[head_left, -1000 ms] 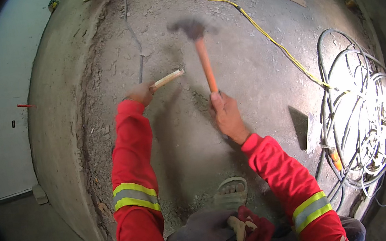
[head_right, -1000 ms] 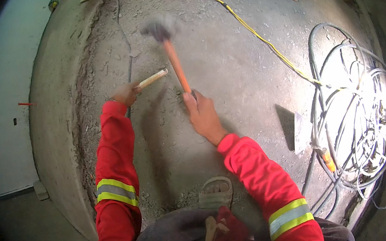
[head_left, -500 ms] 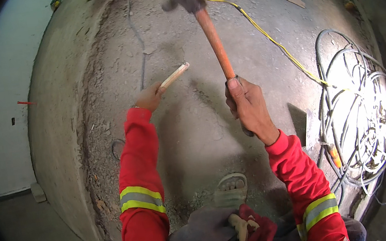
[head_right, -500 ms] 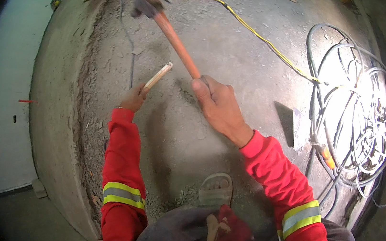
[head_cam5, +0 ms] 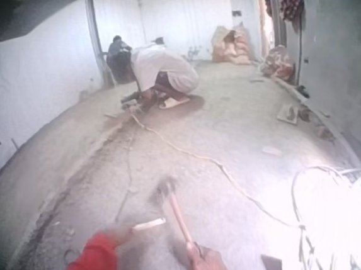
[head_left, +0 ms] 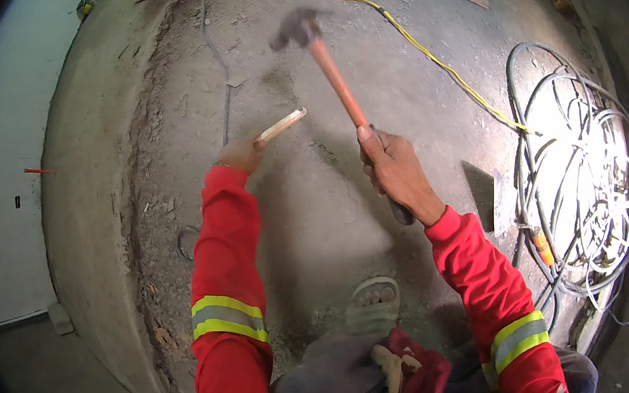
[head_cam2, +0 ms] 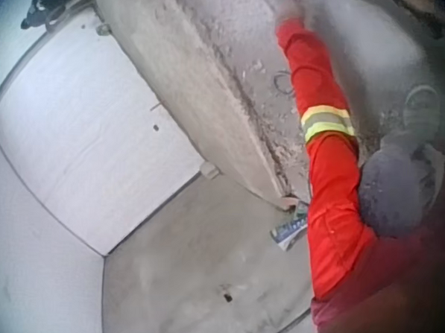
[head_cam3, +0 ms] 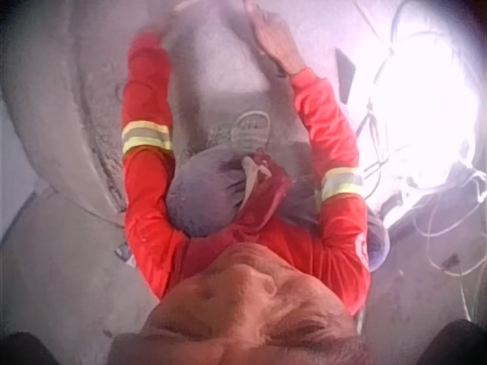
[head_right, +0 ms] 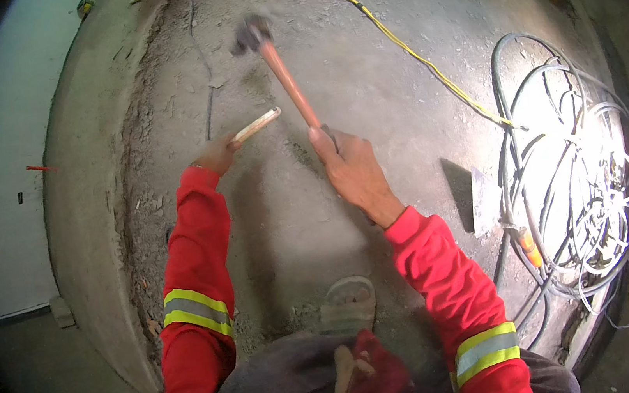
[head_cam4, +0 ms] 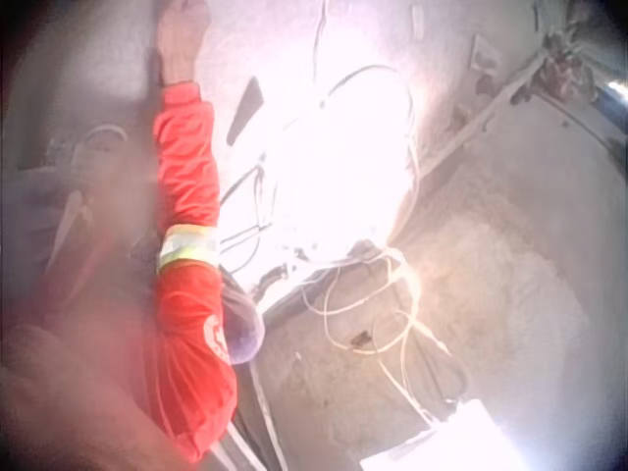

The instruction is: The person uses a hammer and chisel to chip away at a concrete floor, creating a groove. They repeatedly strike the chisel along a marked line to remove material.

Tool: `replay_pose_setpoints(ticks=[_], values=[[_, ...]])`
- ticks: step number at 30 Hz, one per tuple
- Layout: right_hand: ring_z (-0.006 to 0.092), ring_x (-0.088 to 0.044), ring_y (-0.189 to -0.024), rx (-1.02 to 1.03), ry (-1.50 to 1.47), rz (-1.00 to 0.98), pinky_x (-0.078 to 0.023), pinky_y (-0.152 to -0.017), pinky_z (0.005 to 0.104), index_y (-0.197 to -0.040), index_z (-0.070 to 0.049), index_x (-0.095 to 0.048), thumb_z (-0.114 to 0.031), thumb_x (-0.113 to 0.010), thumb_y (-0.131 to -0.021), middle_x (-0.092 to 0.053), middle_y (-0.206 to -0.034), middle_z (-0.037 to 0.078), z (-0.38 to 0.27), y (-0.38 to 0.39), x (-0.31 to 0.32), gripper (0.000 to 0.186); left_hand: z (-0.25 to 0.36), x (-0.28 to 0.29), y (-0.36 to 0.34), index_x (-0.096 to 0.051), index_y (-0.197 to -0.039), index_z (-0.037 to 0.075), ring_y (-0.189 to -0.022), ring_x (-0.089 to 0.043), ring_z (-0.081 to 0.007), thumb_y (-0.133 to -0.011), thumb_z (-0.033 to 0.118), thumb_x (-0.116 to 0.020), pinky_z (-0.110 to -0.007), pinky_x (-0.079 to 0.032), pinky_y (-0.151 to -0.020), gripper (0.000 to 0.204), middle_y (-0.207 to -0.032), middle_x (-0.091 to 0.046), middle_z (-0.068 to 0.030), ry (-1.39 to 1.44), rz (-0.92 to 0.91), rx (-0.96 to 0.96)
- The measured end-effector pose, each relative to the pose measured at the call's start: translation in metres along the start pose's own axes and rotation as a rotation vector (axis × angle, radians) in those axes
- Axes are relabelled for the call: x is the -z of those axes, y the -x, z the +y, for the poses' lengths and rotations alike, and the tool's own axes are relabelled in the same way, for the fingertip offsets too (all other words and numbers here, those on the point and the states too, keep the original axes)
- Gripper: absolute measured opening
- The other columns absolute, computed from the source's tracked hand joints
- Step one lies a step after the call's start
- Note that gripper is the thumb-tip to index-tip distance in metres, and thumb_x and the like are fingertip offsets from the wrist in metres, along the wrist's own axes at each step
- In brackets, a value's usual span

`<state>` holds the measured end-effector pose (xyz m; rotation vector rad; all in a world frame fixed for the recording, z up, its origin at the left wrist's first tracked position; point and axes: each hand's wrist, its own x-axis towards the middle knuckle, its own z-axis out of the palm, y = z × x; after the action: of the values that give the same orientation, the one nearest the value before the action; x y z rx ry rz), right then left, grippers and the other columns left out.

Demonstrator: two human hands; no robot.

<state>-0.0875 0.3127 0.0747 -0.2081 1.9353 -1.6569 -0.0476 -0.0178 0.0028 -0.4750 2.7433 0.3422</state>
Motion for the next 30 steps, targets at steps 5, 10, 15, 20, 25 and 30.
replay_pose_setpoints(ticks=[5, 10, 15, 20, 25, 30], values=[[0.0121, -0.039, -0.051, 0.322, -0.32, 0.119, -0.035, -0.049, 0.0305, -0.073, 0.003, -0.053, -0.04, -0.05, -0.094, -0.046, -0.053, 0.006, 0.022, 0.003, -0.033, 0.049, 0.004, 0.012, -0.001, -0.058, -0.111, 0.014, -0.093, -0.06, -0.0383, -0.093, 0.031, -0.048, -0.047, -0.046, -0.077, 0.027, -0.098, -0.065, -0.0161, -0.051, -0.031, 0.02], [0.0123, -0.042, -0.043, -0.158, 0.047, 0.05, -0.036, -0.042, 0.0304, -0.072, 0.004, -0.056, -0.048, -0.051, -0.091, -0.048, -0.052, 0.006, 0.052, -0.003, -0.03, 0.056, 0.006, 0.016, 0.0, -0.058, -0.109, 0.013, -0.092, -0.061, -0.037, -0.093, 0.029, -0.05, -0.046, -0.045, -0.076, 0.024, -0.096, -0.065, -0.0154, -0.049, -0.012, -0.033], [0.0109, -0.042, -0.04, -0.068, -0.159, -0.011, -0.034, -0.038, 0.0291, -0.066, -0.001, -0.051, -0.049, -0.054, -0.09, -0.044, -0.052, 0.001, 0.02, -0.003, 0.005, 0.053, 0.006, 0.015, -0.009, -0.058, -0.112, 0.011, -0.094, -0.061, -0.037, -0.093, 0.027, -0.051, -0.045, -0.045, -0.078, 0.026, -0.098, -0.064, -0.0172, -0.019, -0.045, -0.028], [0.0085, -0.037, -0.046, 0.154, -0.385, 0.187, -0.031, -0.042, 0.0273, -0.067, -0.002, -0.049, -0.035, -0.058, -0.091, -0.043, -0.054, -0.002, 0.018, -0.004, -0.033, 0.042, 0.011, 0.024, -0.01, -0.059, -0.113, 0.013, -0.095, -0.061, -0.0351, -0.093, 0.028, -0.05, -0.046, -0.045, -0.079, 0.026, -0.099, -0.065, -0.0152, -0.098, -0.052, -0.018], [0.0146, -0.046, -0.039, -0.398, 0.071, -0.064, -0.037, -0.039, 0.0321, -0.069, 0.0, -0.051, -0.039, -0.058, -0.089, -0.047, -0.051, 0.004, 0.052, -0.003, -0.036, 0.045, 0.011, 0.028, -0.011, -0.061, -0.11, 0.011, -0.095, -0.062, -0.0357, -0.092, 0.031, -0.05, -0.046, -0.045, -0.081, 0.03, -0.099, -0.065, -0.0169, -0.099, -0.055, 0.009], [0.0169, -0.049, -0.038, -0.337, 0.075, -0.105, -0.04, -0.038, 0.0334, -0.069, 0.0, -0.053, -0.041, -0.061, -0.086, -0.049, -0.051, 0.008, 0.051, 0.009, -0.003, 0.045, -0.007, 0.052, -0.005, -0.06, -0.113, 0.006, -0.09, -0.063, -0.0346, -0.092, 0.03, -0.052, -0.044, -0.047, -0.078, 0.033, -0.096, -0.065, -0.0199, -0.431, -0.071, 0.167]])
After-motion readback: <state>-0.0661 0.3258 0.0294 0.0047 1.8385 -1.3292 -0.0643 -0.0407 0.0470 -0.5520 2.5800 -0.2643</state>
